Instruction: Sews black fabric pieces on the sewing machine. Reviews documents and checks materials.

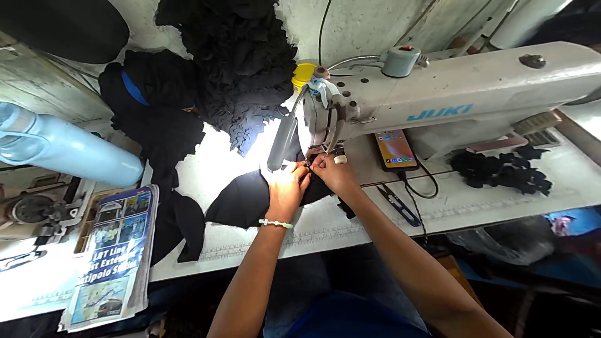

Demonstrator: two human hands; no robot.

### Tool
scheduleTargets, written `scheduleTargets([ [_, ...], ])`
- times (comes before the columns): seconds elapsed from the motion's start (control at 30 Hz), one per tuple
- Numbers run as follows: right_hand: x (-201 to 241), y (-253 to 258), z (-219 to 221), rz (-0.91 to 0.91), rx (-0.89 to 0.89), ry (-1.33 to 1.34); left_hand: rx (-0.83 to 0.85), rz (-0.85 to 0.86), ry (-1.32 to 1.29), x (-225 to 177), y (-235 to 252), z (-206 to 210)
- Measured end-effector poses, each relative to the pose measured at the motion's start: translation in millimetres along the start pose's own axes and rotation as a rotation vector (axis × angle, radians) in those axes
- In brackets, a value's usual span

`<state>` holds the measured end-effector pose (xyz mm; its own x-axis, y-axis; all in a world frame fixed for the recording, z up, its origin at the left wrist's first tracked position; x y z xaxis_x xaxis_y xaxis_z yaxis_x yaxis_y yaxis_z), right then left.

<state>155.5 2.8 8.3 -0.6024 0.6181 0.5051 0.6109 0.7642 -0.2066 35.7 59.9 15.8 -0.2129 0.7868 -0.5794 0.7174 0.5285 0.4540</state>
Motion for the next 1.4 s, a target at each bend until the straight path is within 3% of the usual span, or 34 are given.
scheduleTargets([
  [0.27, -6.7, 2.7, 0.9, 0.031, -0.029, 0.070, 0.028, -0.080, -0.007, 2.4, 2.8, 1.2],
  [0.37, -2.6, -4.6, 0.8, -0.118, -0.110, 0.036, 0.027, -0.080, -0.013, 3.7, 2.4, 0.8],
  [0.53, -5.2, -35.0, 4.0, -0.332, -0.309, -0.034, -0.096, 0.113, 0.013, -5.4, -0.6, -3.3],
  [0.87, 8.2, -59.0, 6.8, -0.551, -0.638, -0.254, 0.043, 0.103, 0.041, -4.7, -1.4, 5.3],
  [0.97, 8.5, -56.1, 10.6, -0.557, -0.541, -0.227, -0.013, 0.098, 0.052, -2.5, -1.3, 2.7],
  [1.13, -2.7, -41.1, 2.6, -0.401, -0.327, 0.031, 0.016, 0.020, -0.008, 1.5, -0.5, 0.1],
  [1.3, 0.5, -27.5, 2.9, -0.114, -0.083, -0.042, 0.011, 0.029, -0.012, -1.2, 1.1, -2.5],
  [1.4, 5.4, -22.3, 4.9, -0.081, 0.011, -0.076, -0.026, 0.063, 0.017, -4.0, 1.1, -3.8],
])
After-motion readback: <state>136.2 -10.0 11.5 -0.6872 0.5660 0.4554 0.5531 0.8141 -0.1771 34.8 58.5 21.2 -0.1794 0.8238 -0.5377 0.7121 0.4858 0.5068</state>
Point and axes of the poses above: each hand's wrist, its own y-axis towards the middle knuckle, its own z-axis out of the palm, x = y × z, the point moved 8 cm from there along y, towards the middle knuckle, and after that the axes turned 13 degrees about -y, right-handed, at the moved point
